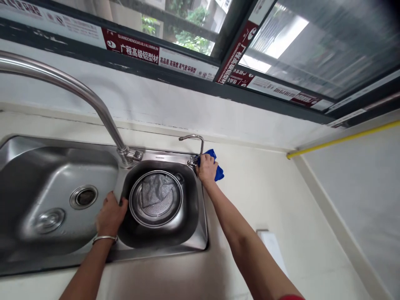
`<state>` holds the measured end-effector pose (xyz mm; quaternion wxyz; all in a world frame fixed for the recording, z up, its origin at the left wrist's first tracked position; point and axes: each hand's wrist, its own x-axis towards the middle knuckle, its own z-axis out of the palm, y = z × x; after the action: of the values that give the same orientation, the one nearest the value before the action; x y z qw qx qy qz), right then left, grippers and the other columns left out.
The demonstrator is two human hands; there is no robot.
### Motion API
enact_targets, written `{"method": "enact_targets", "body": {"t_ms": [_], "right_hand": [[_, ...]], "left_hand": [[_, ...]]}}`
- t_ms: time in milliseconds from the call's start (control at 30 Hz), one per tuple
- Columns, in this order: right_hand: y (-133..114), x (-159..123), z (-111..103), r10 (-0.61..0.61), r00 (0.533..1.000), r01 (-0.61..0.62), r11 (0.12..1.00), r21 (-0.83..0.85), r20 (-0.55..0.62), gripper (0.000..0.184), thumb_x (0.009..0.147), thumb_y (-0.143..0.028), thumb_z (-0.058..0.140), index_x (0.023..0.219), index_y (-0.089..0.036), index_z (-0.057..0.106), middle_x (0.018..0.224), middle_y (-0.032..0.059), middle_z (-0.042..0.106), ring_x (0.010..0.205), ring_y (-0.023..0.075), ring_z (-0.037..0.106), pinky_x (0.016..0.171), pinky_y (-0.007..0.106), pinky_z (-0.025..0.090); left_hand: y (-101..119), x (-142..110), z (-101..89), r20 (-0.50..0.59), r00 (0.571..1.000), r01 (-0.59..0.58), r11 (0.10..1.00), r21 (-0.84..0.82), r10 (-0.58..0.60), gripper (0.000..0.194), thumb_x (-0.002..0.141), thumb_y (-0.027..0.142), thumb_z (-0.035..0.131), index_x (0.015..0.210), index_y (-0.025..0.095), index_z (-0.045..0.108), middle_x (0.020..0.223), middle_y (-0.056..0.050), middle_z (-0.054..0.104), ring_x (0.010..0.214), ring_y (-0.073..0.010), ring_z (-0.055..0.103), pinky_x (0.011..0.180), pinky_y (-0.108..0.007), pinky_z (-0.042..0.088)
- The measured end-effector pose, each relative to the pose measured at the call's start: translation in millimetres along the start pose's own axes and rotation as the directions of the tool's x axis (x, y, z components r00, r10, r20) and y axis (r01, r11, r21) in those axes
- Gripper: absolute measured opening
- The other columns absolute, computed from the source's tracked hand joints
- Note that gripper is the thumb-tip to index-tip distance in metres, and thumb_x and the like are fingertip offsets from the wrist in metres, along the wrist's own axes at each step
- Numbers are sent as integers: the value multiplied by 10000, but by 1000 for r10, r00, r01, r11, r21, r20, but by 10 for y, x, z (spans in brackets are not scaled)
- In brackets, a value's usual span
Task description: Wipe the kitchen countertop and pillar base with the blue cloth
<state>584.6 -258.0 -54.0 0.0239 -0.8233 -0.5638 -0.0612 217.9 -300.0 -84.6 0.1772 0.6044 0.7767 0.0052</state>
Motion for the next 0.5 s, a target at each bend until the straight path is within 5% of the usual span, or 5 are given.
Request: {"method": "enact_targets", "body": {"t_ms": [167,367,500], "right_hand": [[13,-324,-17,1,1000,-1,1000,4,-16,343,873,-317,545,1191,-190,530,1260,150,574,1111,295,476,876,426,372],[120,-722,45,130,977,-115,989,96,-168,552,834,-360,562,1315,-109,461,1422,230,485,1255,325,465,931,435,394],[112,-747,52,82,992,-82,997,0,-93,500,849,-334,552,1302,-131,495,1379,216,537,1232,342,480,935,471,380]], "left_hand": [[-8,2,-15,31,1000,8,999,-45,-6,600,910,531,333,1319,105,445,1177,-237,656,922,-391,691,783,-487,509],[-7,-11,-90,90,996,10,992,-125,1,569,921,490,307,1308,99,453,1201,-241,639,923,-375,690,769,-467,505],[-38,-8,-62,81,997,6,990,-143,5,554,920,482,314,1293,106,475,1199,-242,637,877,-357,689,738,-455,498]]}}
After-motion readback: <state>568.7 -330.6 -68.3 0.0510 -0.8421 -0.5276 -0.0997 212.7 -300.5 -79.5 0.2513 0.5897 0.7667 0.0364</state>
